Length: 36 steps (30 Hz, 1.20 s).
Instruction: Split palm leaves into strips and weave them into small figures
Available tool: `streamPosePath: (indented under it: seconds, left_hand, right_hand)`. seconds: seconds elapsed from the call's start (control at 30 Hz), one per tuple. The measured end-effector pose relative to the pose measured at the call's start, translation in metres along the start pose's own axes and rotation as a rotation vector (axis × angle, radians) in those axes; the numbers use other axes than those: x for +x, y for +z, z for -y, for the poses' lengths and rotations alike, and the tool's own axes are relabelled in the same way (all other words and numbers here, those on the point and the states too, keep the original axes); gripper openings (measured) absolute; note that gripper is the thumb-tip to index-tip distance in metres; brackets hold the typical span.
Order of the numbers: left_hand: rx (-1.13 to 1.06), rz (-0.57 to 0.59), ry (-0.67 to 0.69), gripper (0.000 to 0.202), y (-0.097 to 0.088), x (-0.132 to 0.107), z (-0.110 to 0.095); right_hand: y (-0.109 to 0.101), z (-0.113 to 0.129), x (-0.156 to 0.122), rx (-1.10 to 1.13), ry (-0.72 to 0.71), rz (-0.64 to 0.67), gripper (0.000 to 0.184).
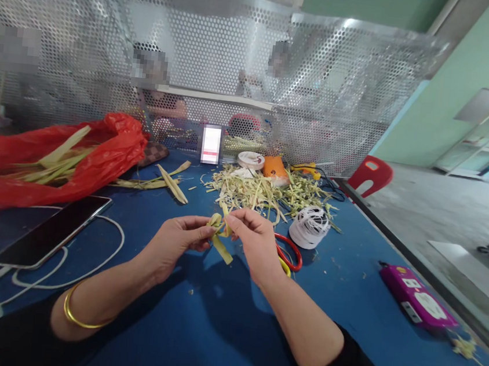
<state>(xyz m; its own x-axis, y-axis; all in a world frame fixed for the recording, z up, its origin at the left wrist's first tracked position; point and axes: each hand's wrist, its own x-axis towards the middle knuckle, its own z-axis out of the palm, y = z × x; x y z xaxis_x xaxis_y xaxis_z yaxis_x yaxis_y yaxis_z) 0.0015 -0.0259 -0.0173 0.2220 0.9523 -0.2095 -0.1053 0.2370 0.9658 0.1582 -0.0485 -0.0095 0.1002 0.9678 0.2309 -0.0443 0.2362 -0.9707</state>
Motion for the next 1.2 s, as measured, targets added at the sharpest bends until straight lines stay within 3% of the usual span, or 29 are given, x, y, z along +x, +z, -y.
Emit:
streamPosePath:
  seconds: [0.23, 0.43, 0.83, 1.2]
  left_hand:
    - [0.022, -0.088, 0.014, 0.025, 0.0027, 0.0, -0.0009]
    - [0.048, -0.092, 0.03, 0.02, 0.0057, -0.0029, -0.0025]
    - [-0.035, -0.117, -0.014, 0.027, 0.0071, -0.0034, 0.0051]
    - [0.161, -0.028, 0.087, 0.02, 0.0058, -0.0015, 0.0033]
  right_hand:
    - [-0.0055, -0.0078, 0.001, -0.352, 0.007, 0.081, 0.015]
    - [-0.0058, -0.0085, 0.0009, -0.61, -0.098, 0.109, 0.018]
    - [-0.0063, -0.007, 0.0019, -0.668, -0.087, 0.167, 0.02]
    - [-0.0049, -0.0031, -0.0016, -0.932, -0.173, 0.179, 0.016]
